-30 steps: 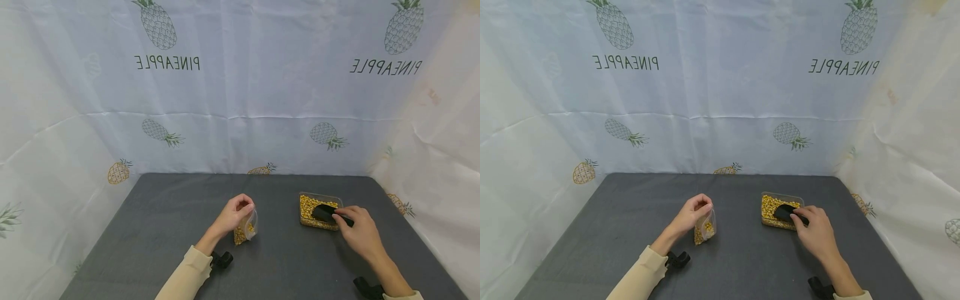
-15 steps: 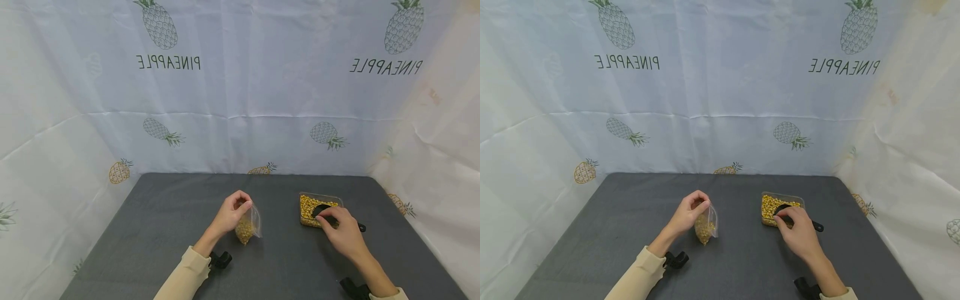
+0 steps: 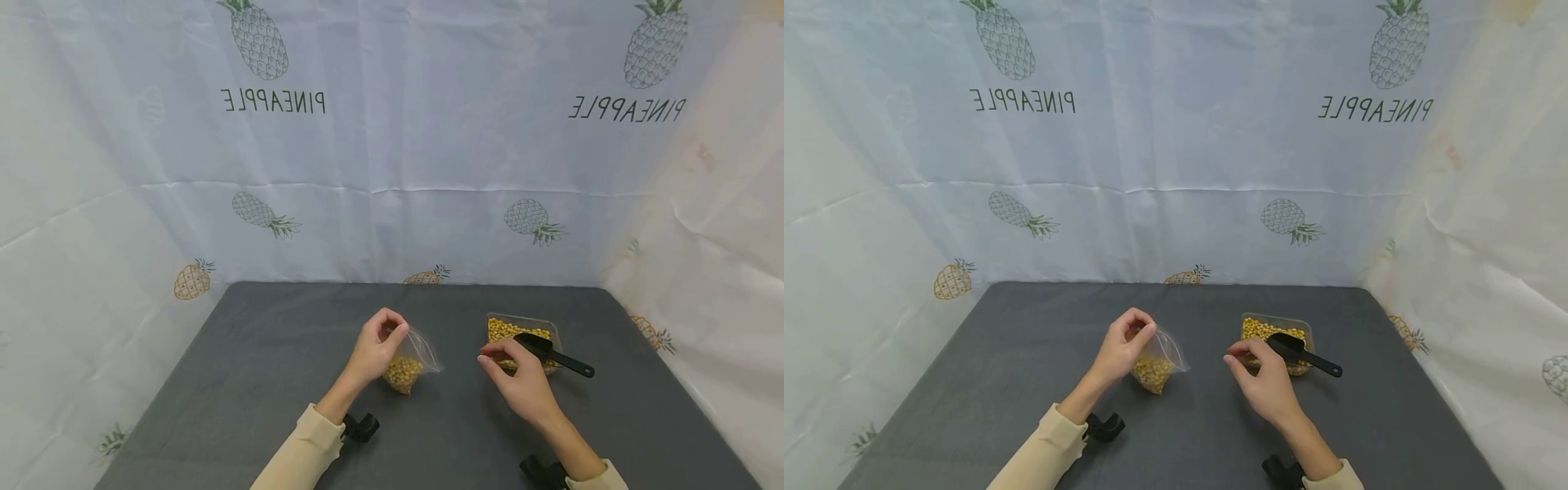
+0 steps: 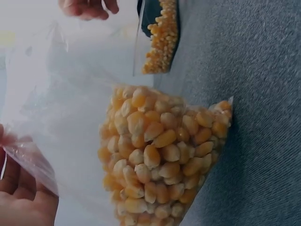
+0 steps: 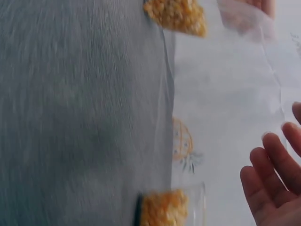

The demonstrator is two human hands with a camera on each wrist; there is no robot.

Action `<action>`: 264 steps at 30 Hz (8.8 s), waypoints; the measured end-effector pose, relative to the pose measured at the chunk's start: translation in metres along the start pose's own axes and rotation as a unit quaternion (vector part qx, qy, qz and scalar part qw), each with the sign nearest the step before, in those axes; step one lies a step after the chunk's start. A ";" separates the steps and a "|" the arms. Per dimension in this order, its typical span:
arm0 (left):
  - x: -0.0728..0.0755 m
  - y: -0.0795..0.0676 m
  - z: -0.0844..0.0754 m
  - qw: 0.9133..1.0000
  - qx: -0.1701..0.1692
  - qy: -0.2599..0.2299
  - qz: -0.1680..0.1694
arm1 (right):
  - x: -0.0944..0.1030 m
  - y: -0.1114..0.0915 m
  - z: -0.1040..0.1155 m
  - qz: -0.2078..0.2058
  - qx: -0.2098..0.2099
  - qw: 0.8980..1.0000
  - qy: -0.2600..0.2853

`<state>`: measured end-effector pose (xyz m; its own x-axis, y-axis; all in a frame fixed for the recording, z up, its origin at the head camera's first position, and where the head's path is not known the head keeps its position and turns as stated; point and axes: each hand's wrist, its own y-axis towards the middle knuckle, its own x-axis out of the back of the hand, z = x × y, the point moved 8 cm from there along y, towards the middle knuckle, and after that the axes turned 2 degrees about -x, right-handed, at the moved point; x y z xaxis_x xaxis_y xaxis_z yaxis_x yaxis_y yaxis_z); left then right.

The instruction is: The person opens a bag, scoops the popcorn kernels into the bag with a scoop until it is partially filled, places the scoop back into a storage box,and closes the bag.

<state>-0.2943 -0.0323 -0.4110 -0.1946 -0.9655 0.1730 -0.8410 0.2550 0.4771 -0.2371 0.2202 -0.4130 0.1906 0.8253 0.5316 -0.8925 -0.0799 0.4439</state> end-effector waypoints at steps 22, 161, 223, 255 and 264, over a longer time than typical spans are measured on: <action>-0.002 -0.005 -0.002 0.998 -0.004 -0.030 -0.055 | -0.053 0.010 0.018 0.005 0.003 0.994 0.109; -0.020 -0.007 -0.013 0.997 0.059 -0.022 0.044 | -0.058 0.035 0.002 0.052 -0.064 0.987 0.135; -0.016 -0.006 -0.006 0.998 0.044 -0.033 0.035 | -0.067 0.033 0.007 0.064 -0.083 0.984 0.145; -0.015 -0.005 -0.012 0.997 0.045 -0.030 0.060 | -0.058 0.036 0.001 0.109 -0.090 0.983 0.115; -0.014 -0.004 0.012 0.997 0.060 -0.007 0.051 | -0.051 0.039 -0.004 0.108 -0.089 0.985 0.103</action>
<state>-0.2946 -0.0201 -0.4258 -0.2883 -0.9356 0.2038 -0.8709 0.3447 0.3503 -0.2834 0.1774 -0.4252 -0.0811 0.8970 0.4346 -0.9640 -0.1813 0.1944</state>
